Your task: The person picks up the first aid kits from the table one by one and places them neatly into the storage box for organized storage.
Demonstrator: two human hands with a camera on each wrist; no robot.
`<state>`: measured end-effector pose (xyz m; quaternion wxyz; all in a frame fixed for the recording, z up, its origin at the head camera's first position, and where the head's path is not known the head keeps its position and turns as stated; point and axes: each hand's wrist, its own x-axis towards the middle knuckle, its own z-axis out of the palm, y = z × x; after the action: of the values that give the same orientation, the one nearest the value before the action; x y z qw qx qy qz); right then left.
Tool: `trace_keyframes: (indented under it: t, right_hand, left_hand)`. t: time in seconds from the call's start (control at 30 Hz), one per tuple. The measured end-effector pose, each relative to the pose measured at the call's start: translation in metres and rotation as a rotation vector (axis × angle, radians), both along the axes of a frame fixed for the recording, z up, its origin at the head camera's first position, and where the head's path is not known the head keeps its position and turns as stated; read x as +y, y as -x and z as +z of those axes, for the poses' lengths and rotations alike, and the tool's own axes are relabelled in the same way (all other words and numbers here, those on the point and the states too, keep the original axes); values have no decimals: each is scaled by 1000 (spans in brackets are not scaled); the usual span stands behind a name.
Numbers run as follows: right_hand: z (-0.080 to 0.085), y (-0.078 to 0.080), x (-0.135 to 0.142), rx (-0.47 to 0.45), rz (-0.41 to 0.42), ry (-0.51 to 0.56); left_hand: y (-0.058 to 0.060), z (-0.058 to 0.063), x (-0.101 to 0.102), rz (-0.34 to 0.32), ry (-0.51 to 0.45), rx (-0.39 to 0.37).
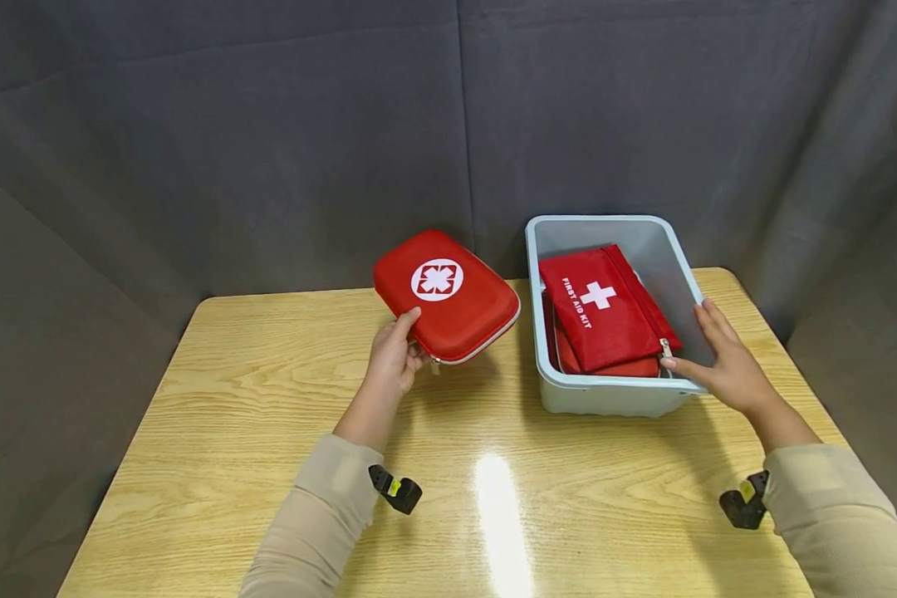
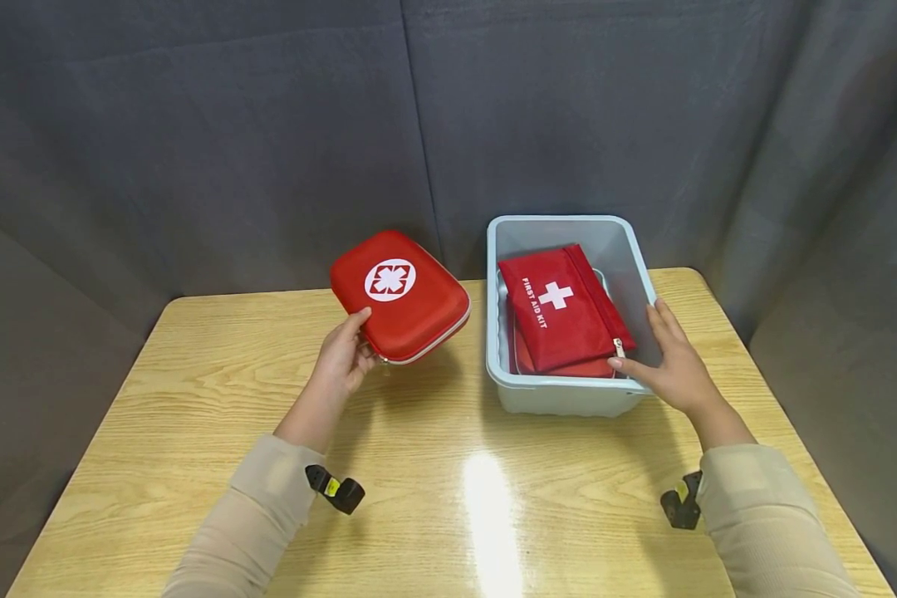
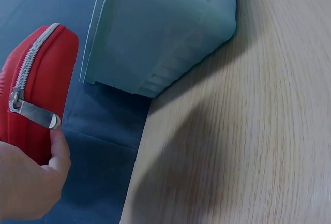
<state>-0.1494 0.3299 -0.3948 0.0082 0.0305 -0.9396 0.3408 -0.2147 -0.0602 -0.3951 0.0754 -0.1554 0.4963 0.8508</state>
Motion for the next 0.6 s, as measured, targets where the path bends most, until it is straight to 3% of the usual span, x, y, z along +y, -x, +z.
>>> trace_keyframes:
  t: [0.6]
  right_hand:
    - [-1,0,1,-3,0,25]
  left_hand:
    - [0,0,12,-6,7,-17]
